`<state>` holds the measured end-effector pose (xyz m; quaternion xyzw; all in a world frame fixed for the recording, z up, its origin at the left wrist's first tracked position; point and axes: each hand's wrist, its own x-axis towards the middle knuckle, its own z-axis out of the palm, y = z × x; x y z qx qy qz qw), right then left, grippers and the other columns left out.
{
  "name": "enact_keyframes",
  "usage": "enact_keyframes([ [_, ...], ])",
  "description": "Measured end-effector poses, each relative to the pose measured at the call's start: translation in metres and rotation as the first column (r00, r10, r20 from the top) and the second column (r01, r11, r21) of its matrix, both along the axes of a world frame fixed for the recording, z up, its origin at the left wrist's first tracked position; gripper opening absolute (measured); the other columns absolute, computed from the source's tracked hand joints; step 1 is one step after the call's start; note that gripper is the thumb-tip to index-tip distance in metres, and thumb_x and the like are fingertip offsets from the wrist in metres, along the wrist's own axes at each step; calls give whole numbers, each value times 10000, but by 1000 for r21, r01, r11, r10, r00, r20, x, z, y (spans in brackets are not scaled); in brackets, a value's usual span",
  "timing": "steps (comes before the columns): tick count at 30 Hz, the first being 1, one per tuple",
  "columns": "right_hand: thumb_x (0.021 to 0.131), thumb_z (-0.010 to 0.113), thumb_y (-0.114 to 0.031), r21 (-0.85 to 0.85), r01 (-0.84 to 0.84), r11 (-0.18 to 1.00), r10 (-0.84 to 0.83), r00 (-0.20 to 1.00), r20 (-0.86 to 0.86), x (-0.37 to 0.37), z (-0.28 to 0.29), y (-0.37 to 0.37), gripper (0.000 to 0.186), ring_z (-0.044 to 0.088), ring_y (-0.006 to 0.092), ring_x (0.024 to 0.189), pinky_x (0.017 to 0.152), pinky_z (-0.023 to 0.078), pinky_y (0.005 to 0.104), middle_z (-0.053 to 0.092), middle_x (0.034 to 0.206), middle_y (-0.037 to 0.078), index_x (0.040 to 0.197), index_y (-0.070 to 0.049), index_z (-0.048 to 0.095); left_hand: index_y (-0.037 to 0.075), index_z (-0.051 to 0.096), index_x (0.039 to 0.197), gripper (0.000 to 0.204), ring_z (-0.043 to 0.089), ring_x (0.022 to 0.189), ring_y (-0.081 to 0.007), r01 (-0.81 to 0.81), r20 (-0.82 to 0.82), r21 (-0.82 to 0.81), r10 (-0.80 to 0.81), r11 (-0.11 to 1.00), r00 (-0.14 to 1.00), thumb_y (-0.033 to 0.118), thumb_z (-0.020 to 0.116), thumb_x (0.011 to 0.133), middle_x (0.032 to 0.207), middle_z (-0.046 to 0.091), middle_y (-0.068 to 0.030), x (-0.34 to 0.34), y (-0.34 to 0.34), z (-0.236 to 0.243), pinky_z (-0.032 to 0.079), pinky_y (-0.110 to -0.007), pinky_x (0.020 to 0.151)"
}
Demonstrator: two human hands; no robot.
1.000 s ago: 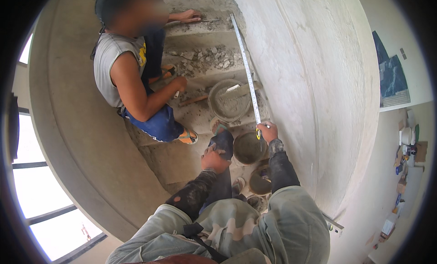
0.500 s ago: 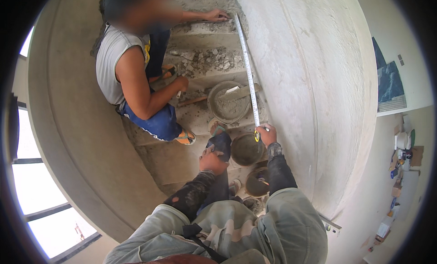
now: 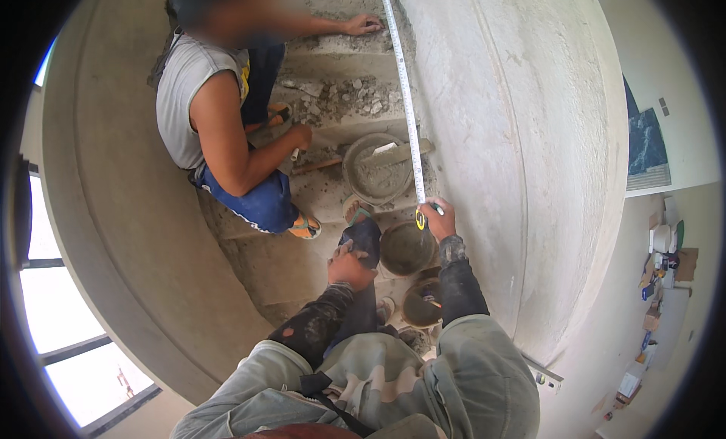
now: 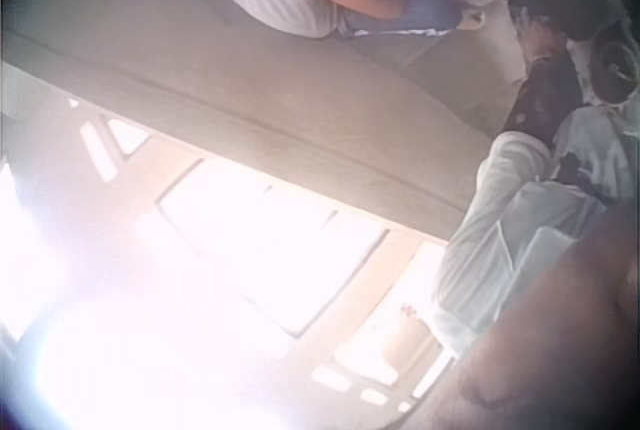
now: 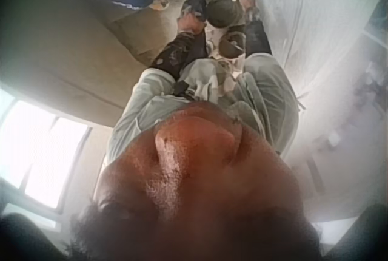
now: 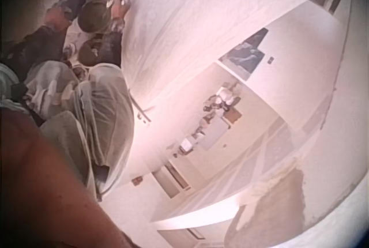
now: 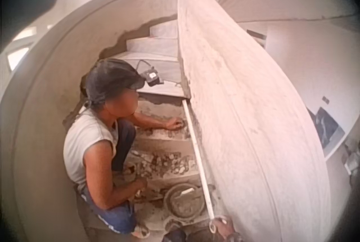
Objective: The person measures a tile piece using a tape measure and marks cutting lines on the tile surface with a pen while sitting on the floor.
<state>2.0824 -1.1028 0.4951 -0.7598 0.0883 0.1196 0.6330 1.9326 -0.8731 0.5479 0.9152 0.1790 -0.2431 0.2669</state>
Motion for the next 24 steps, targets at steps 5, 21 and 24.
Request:
enact_keyframes([
  [5,802,672,-94,1,-6,1000,6,998,56,5,5,0,148,596,106,772,716,476,270,657,818,31,897,19,687,219,728,1157,515,365,1404,-288,20,-14,3,-19,1000,1000,364,767,665,1531,407,-67,5,0,6,340,-473,1113],
  [21,762,712,-107,36,92,995,-87,991,-104,-1,-44,0,137,587,118,719,684,472,289,651,761,42,829,13,707,231,725,1161,514,355,1411,-300,20,-29,2,-20,1000,999,367,771,668,1530,407,-71,10,0,1,327,-488,1120],
  [24,763,717,-107,18,63,998,-61,991,-117,1,-48,-2,130,590,113,718,679,470,285,660,761,39,819,10,708,232,722,1166,518,353,1412,-306,19,-9,8,-19,1000,1000,370,770,669,1531,405,-72,9,-1,0,325,-487,1122],
])
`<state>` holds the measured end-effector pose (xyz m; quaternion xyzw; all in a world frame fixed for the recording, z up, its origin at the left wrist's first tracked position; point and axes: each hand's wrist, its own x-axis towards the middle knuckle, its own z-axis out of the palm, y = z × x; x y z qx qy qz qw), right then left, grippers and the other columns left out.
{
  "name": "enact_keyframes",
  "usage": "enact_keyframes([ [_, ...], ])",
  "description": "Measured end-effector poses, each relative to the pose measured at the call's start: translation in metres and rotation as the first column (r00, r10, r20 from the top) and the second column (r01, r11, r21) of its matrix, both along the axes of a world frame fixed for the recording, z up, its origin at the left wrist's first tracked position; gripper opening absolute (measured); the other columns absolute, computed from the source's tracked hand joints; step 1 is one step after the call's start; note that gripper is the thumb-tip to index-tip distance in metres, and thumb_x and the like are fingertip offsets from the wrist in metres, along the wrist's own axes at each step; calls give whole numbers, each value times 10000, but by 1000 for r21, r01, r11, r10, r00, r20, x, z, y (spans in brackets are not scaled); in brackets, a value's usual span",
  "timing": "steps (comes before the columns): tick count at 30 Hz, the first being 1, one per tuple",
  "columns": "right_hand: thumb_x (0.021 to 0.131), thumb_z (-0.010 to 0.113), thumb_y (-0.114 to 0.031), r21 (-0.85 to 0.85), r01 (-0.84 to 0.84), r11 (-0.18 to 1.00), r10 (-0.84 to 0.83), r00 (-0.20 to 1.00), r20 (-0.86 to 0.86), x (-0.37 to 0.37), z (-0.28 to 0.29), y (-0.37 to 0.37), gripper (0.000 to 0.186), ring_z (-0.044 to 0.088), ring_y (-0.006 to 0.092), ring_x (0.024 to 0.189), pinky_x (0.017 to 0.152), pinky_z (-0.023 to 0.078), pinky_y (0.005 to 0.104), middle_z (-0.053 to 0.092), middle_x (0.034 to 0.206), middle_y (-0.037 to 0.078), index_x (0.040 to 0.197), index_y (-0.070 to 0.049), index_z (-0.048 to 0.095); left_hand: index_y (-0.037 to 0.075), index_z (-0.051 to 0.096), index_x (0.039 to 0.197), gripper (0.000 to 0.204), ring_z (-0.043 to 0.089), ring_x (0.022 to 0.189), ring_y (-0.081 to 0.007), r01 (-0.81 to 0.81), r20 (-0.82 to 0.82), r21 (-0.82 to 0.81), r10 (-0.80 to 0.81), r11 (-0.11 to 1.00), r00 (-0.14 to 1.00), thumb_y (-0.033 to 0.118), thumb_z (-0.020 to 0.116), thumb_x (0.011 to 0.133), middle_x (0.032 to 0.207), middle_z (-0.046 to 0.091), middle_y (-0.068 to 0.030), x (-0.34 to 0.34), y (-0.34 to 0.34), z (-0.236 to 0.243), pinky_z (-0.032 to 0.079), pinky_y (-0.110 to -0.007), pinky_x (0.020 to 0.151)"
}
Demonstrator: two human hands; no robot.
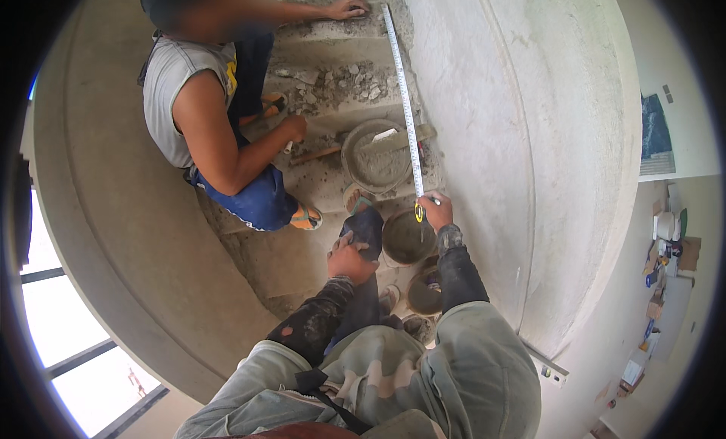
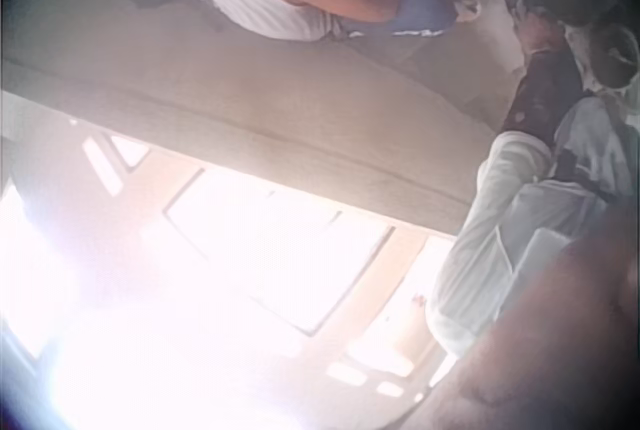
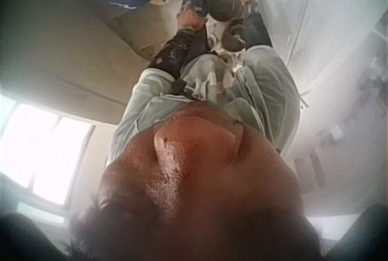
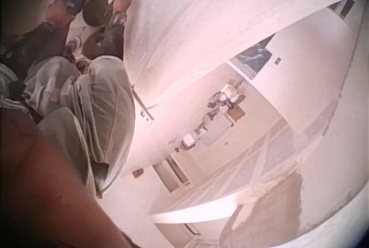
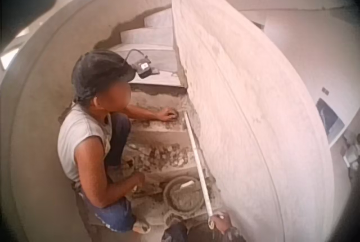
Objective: The person measures a tile piece using a tape measure and marks cutting lines on the tile surface with a pen while sitting on the floor.
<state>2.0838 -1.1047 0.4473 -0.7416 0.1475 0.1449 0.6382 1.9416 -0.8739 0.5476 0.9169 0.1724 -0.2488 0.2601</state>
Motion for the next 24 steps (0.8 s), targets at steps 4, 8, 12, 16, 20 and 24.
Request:
enact_keyframes([
  [4,759,722,-104,19,18,1000,-18,1000,-24,-3,-1,5,126,592,112,715,676,469,282,663,757,37,813,8,710,233,721,1166,519,352,1413,-311,-1,-10,-14,1,1000,1000,366,767,667,1531,405,-73,-1,3,0,324,-483,1124],
  [8,756,730,-111,-29,21,999,-21,1000,9,-6,-7,2,137,587,110,707,672,468,283,657,752,35,816,11,711,232,723,1163,518,355,1411,-311,7,-15,-10,-7,1000,1000,357,765,662,1529,407,-74,0,2,3,328,-480,1122],
  [12,755,740,-121,-20,30,999,-31,999,-30,-12,-7,3,149,579,106,700,661,465,284,647,740,30,818,11,712,232,727,1151,536,401,1376,-300,10,20,16,-10,1000,1000,388,777,641,1504,437,-82,-5,3,-1,347,-471,1111],
  [16,754,740,-124,-10,43,999,-43,999,-26,-14,-4,2,147,573,104,687,647,460,284,642,728,25,812,8,712,231,729,1150,537,408,1372,-303,19,31,16,-20,1000,999,389,778,639,1504,439,-84,-7,3,-1,346,-474,1110],
  [20,754,737,-123,-12,46,999,-46,999,-17,-15,2,4,145,571,106,670,636,459,284,640,720,25,804,10,709,231,729,1150,537,409,1372,-305,14,35,17,-15,1000,999,390,779,639,1504,440,-84,-9,3,0,342,-474,1112],
  [24,754,735,-128,-5,45,999,-46,999,-15,-18,6,7,149,576,111,662,633,462,284,643,720,29,800,11,709,230,728,1152,539,407,1374,-305,9,40,18,-10,1000,999,393,782,640,1505,437,-82,-12,4,-4,338,-472,1115],
])
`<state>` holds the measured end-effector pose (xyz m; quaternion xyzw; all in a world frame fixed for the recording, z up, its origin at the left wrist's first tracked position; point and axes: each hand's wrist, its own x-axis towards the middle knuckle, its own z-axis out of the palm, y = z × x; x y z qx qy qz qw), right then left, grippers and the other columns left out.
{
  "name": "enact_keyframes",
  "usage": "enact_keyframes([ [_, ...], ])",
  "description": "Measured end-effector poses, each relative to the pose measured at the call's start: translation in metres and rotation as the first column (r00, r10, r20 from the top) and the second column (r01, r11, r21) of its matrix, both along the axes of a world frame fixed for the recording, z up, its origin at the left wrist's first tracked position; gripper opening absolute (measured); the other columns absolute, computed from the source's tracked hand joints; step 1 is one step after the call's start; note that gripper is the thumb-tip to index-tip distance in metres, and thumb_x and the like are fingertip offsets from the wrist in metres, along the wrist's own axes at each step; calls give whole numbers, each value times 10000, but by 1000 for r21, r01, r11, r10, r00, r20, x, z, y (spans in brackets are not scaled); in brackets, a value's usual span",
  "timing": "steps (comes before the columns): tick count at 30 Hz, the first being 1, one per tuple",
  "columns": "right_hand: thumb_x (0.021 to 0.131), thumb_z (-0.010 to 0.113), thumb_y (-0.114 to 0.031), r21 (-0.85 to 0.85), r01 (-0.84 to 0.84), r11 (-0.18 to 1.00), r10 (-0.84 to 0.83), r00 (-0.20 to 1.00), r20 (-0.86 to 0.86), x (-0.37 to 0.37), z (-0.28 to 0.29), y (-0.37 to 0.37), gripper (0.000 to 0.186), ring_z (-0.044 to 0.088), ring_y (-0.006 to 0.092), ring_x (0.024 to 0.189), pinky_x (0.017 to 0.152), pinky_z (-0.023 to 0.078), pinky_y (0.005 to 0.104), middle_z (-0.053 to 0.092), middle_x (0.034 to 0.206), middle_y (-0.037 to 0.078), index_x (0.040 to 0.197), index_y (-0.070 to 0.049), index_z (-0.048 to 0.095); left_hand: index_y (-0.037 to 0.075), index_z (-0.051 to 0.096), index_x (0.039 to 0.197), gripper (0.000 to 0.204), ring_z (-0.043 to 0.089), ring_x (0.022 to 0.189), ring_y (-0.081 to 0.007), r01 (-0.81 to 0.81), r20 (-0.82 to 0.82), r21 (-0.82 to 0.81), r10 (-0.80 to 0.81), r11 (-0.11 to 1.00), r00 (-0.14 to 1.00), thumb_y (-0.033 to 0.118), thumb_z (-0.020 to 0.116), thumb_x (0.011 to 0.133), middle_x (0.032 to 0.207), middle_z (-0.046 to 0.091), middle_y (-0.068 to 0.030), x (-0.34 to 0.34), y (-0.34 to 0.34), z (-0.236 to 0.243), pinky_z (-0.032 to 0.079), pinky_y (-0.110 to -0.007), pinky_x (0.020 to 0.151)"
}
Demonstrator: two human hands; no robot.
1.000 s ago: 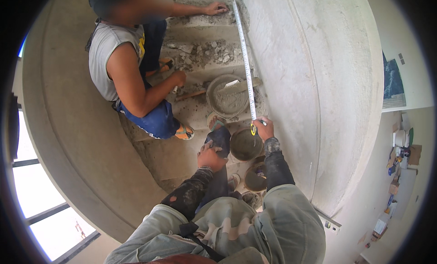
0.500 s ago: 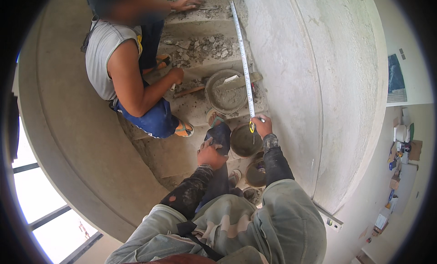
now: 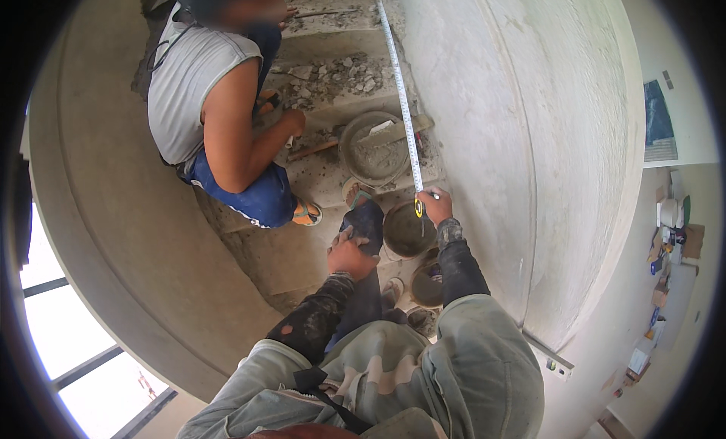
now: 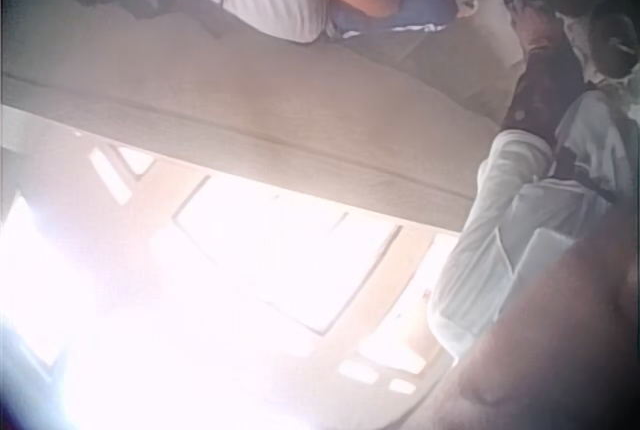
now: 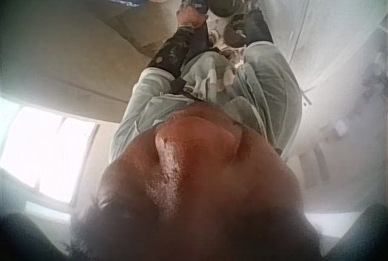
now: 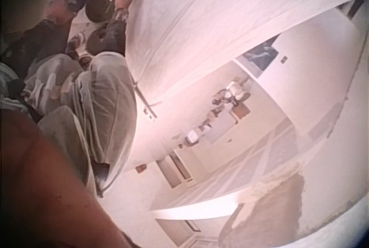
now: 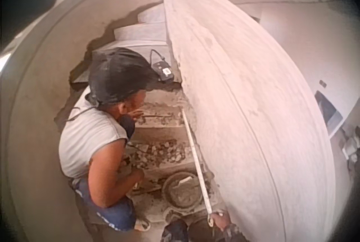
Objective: The person measures a tile piece using a tape measure and marks cutting lines on the tile surface with a pen while sitting on the floor.
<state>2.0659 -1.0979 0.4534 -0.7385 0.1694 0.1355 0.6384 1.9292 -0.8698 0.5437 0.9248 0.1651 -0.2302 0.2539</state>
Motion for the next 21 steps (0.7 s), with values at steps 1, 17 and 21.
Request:
enact_keyframes([
  [1,753,735,-130,-6,-3,1000,3,1000,9,0,0,-1,151,578,112,665,635,463,284,646,722,31,801,10,710,230,728,1152,540,407,1374,-306,2,1,0,-2,1000,1000,394,783,640,1505,437,-82,1,-1,0,339,-472,1115],
  [17,743,752,-136,-55,-15,998,17,999,35,0,-7,-5,166,601,125,687,657,477,296,665,742,51,815,8,713,238,719,1170,549,388,1389,-297,32,-35,11,-32,999,999,400,791,651,1513,426,-81,1,-1,3,342,-485,1112],
  [21,741,755,-147,-71,-18,997,22,998,53,0,-18,-8,181,604,131,687,659,481,298,664,735,52,820,10,713,234,722,1162,543,392,1386,-298,29,-13,4,-29,1000,999,399,796,650,1509,430,-81,0,-3,3,343,-485,1112],
])
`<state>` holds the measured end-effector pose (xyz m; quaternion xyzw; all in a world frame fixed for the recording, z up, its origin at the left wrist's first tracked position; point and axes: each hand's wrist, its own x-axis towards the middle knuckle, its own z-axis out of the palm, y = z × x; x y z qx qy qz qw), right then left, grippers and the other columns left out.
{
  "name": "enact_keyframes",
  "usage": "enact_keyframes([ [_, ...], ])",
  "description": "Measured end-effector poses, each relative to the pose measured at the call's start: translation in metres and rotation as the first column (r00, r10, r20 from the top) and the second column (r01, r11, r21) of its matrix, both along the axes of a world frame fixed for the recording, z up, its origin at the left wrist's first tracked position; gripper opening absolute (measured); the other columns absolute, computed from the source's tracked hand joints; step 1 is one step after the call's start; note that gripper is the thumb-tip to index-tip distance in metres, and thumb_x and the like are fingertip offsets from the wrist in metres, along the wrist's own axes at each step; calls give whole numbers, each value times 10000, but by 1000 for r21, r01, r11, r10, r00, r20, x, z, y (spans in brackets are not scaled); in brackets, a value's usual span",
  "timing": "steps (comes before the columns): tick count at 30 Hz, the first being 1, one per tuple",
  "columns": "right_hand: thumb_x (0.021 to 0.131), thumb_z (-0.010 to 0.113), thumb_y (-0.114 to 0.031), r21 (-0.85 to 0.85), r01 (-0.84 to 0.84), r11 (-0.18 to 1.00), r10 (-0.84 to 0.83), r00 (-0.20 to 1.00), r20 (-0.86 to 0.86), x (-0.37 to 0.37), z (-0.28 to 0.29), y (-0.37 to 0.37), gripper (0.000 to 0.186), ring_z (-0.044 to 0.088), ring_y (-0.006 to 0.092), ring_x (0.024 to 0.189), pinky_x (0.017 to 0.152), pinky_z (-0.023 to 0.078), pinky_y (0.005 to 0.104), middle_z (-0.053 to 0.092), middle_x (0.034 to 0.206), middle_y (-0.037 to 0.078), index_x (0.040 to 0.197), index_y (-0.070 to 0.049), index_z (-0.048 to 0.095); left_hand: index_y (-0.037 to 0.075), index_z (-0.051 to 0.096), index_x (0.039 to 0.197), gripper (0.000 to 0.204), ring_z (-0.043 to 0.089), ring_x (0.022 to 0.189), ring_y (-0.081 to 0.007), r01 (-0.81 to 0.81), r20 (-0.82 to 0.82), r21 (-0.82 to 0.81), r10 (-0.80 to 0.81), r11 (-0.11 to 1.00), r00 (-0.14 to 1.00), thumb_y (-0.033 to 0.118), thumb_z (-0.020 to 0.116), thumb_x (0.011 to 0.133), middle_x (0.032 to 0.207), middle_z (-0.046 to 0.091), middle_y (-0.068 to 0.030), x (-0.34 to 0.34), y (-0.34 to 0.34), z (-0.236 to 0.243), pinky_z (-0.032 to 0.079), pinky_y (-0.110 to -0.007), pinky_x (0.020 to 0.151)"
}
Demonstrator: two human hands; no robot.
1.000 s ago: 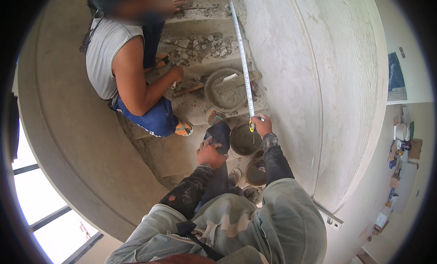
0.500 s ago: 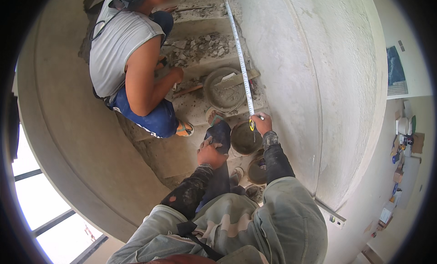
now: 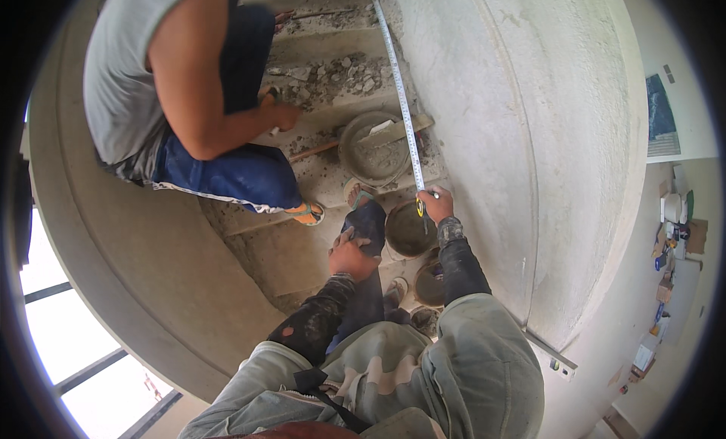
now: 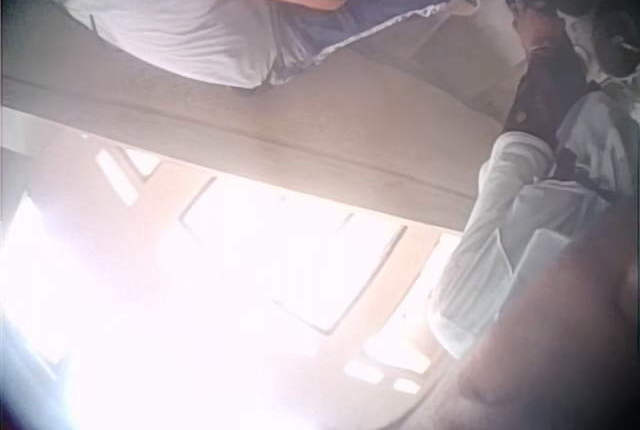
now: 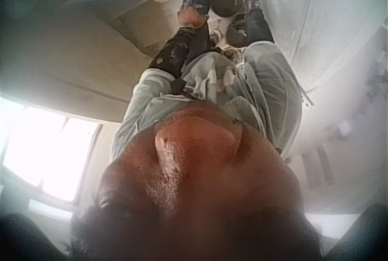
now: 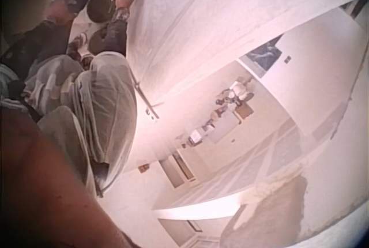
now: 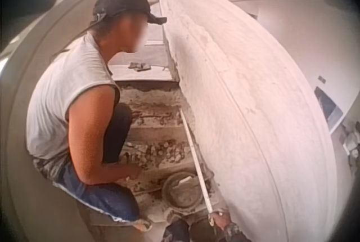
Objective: The person measures a tile piece using a tape measure and marks cutting lines on the tile surface with a pen while sitting on the floor.
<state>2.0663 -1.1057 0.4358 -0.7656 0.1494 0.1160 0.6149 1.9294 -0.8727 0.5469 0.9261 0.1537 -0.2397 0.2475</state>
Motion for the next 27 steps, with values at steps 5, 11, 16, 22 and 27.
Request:
enact_keyframes([
  [5,745,745,-164,-60,-22,998,24,999,30,-1,-5,0,203,596,127,676,648,477,298,660,722,46,837,15,719,235,720,1171,545,375,1397,-287,-8,-40,-9,7,1000,999,377,788,650,1531,403,-69,4,-1,3,333,-475,1125],
  [11,735,759,-174,-35,-8,999,9,1000,18,-1,-6,1,218,605,129,670,644,489,298,665,719,53,841,12,718,238,720,1172,538,369,1401,-292,-2,-46,-2,2,1000,999,375,777,654,1530,403,-71,4,-2,3,332,-475,1127],
  [16,733,763,-173,-49,12,999,-10,999,31,-1,-10,0,217,605,127,671,646,491,295,664,718,53,839,10,717,235,725,1159,531,385,1390,-297,-6,-29,1,6,1000,1000,377,779,651,1517,418,-76,3,-3,1,345,-476,1116],
  [22,728,761,-172,-68,-2,998,6,998,66,-3,-9,2,217,603,135,670,647,488,301,659,718,53,834,11,712,231,731,1139,518,411,1371,-305,-6,9,9,6,1000,1000,381,790,646,1498,443,-83,1,-1,-4,365,-477,1102],
  [27,719,763,-196,-119,2,993,9,996,86,-2,-12,-2,236,608,150,682,663,492,318,662,726,65,834,3,710,230,733,1134,516,419,1364,-307,-13,17,-7,13,1000,1000,379,789,642,1494,452,-84,3,-4,1,366,-476,1100],
])
